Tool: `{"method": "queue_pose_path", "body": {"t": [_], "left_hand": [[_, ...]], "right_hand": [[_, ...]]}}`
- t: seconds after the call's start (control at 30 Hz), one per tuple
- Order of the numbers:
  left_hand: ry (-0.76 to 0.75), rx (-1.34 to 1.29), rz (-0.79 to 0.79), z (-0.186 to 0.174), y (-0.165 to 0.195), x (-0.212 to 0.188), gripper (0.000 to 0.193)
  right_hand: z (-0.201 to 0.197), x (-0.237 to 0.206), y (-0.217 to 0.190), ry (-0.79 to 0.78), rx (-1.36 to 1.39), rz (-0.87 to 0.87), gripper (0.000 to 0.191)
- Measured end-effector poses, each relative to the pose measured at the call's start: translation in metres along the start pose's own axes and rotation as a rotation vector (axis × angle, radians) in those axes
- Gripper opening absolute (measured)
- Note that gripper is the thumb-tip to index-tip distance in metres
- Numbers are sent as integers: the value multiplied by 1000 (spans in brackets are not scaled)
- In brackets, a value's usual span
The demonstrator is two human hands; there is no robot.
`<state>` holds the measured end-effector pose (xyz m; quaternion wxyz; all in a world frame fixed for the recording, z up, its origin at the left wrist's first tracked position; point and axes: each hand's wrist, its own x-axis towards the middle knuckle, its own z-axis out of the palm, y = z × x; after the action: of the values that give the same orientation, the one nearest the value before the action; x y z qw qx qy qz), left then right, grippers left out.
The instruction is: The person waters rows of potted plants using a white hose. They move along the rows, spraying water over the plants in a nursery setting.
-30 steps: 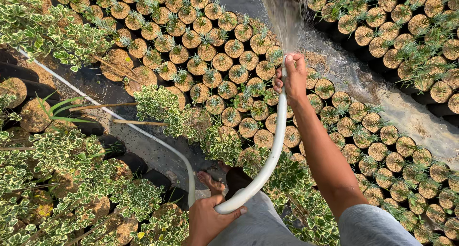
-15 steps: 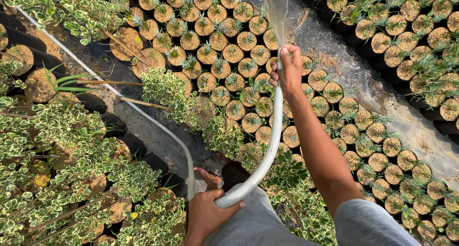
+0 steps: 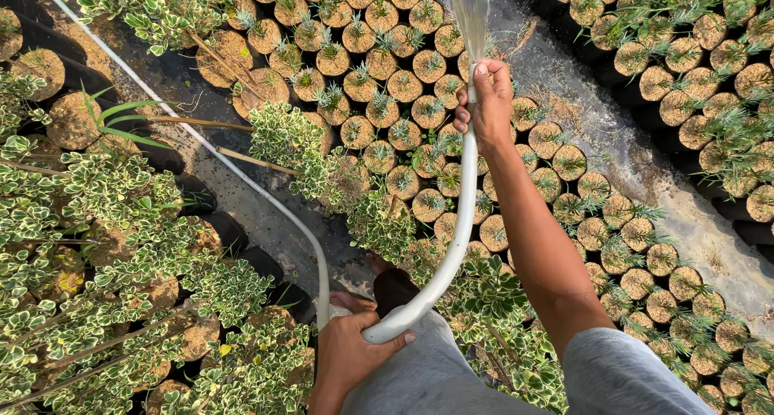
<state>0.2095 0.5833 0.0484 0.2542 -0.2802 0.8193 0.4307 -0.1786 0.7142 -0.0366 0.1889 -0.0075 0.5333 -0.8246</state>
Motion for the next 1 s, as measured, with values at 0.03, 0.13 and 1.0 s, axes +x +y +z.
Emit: {"method": "queue_pose_path", "body": {"t": [0.03, 0.13, 1.0], "left_hand": [[5, -2, 3, -1, -1, 1, 56], [25, -16, 24, -1, -5, 0, 56], [-61, 6, 41, -1, -55, -46, 52]], "right_hand": [[1, 2, 1, -3, 7, -7, 16], [-1, 0, 3, -9, 23, -19, 15], [-35, -99, 29, 116, 51, -20, 19]]}}
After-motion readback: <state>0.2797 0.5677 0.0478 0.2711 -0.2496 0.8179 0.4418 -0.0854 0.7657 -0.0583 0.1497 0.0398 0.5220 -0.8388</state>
